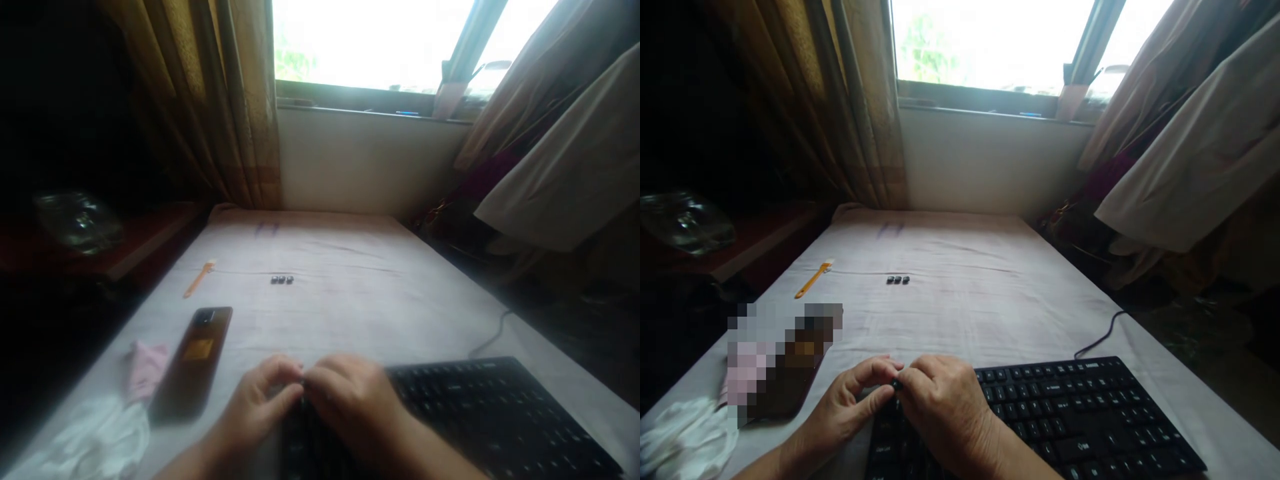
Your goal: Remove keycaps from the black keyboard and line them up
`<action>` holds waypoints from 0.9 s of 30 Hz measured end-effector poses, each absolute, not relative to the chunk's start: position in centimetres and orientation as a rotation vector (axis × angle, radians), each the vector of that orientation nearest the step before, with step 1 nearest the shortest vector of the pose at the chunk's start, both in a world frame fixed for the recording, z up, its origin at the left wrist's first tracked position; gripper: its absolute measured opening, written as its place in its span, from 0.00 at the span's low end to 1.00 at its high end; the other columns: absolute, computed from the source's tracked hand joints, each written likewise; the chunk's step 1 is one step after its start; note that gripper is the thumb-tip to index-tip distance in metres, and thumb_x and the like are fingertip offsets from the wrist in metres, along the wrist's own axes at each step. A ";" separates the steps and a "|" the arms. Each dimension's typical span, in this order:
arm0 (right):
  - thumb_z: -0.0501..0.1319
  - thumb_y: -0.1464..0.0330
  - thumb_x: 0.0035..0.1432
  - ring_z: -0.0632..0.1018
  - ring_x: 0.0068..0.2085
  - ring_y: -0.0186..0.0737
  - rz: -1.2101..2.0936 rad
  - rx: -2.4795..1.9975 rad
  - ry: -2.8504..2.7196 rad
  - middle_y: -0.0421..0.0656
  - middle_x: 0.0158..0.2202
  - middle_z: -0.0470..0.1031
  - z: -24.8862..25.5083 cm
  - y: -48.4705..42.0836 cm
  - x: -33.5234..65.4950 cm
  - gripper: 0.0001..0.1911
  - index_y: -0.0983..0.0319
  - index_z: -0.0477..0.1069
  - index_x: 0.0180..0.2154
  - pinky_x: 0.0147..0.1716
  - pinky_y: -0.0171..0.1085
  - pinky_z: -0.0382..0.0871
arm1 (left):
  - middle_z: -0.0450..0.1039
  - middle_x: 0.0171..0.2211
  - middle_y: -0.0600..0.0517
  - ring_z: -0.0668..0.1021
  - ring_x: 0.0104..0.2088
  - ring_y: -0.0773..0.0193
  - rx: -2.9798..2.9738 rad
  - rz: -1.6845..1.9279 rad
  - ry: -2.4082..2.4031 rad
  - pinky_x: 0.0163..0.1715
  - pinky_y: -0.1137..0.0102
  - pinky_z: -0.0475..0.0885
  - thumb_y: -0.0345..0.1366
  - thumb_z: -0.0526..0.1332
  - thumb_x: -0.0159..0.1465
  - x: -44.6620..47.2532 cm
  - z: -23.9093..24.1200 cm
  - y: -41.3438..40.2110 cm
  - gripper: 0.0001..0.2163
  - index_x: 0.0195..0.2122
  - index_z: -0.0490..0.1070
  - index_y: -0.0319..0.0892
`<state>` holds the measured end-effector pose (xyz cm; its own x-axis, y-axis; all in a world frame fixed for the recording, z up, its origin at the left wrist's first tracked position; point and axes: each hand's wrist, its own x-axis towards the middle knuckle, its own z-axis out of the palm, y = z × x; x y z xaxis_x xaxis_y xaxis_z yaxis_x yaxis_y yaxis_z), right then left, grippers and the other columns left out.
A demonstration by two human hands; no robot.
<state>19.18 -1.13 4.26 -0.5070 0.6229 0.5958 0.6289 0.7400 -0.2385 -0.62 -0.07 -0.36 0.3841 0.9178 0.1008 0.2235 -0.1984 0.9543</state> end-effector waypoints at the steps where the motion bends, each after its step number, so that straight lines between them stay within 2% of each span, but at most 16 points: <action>1: 0.56 0.72 0.60 0.73 0.22 0.34 0.033 -0.953 -2.268 0.40 0.24 0.75 4.4 -0.8 19.2 0.08 0.61 0.74 0.33 0.22 0.32 0.64 | 0.79 0.39 0.50 0.79 0.43 0.56 1.650 0.900 1.015 0.46 0.67 0.71 0.41 0.62 0.61 -0.7 -0.5 0.0 0.08 0.38 0.75 0.45; 5: 0.61 0.73 0.55 0.76 0.25 0.33 0.273 -1.075 -2.202 0.40 0.29 0.78 5.4 2.1 20.1 0.05 0.60 0.76 0.33 0.25 0.30 0.68 | 0.80 0.42 0.49 0.78 0.47 0.56 1.491 1.012 1.061 0.49 0.65 0.70 0.47 0.60 0.63 -0.6 -0.9 0.4 0.14 0.46 0.71 0.46; 10: 0.63 0.71 0.53 0.77 0.27 0.34 0.518 -1.424 -1.993 0.40 0.29 0.80 5.4 9.4 20.7 0.05 0.59 0.78 0.33 0.30 0.32 0.70 | 0.80 0.39 0.49 0.78 0.46 0.55 1.332 1.099 1.139 0.50 0.64 0.69 0.51 0.59 0.62 -0.1 -0.7 0.5 0.17 0.45 0.71 0.45; 18: 0.62 0.71 0.55 0.80 0.34 0.37 0.557 -1.583 -1.959 0.39 0.33 0.82 1.4 17.2 18.6 0.08 0.57 0.78 0.36 0.36 0.33 0.71 | 0.80 0.39 0.49 0.77 0.46 0.56 1.377 1.021 1.111 0.50 0.63 0.68 0.47 0.57 0.64 -0.5 -1.3 0.8 0.14 0.46 0.70 0.46; 23: 0.62 0.70 0.56 0.79 0.38 0.39 0.528 -1.663 -1.994 0.41 0.36 0.81 0.9 18.7 18.4 0.06 0.58 0.78 0.36 0.40 0.34 0.69 | 0.80 0.39 0.49 0.77 0.46 0.56 1.395 1.000 1.125 0.52 0.63 0.67 0.46 0.57 0.64 -0.4 -1.3 0.7 0.14 0.47 0.70 0.46; 27: 0.59 0.69 0.60 0.79 0.40 0.40 0.511 -1.668 -2.029 0.42 0.38 0.81 1.0 18.7 18.7 0.07 0.59 0.74 0.40 0.40 0.35 0.68 | 0.80 0.39 0.49 0.77 0.46 0.56 1.393 0.991 1.135 0.51 0.62 0.68 0.44 0.57 0.64 -0.4 -1.2 0.7 0.13 0.46 0.70 0.46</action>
<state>18.73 18.73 0.98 -0.1576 0.9807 0.1157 0.8090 0.1954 -0.5543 -0.42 0.68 -1.22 0.2112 0.9774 -0.0110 0.1209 -0.0149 0.9925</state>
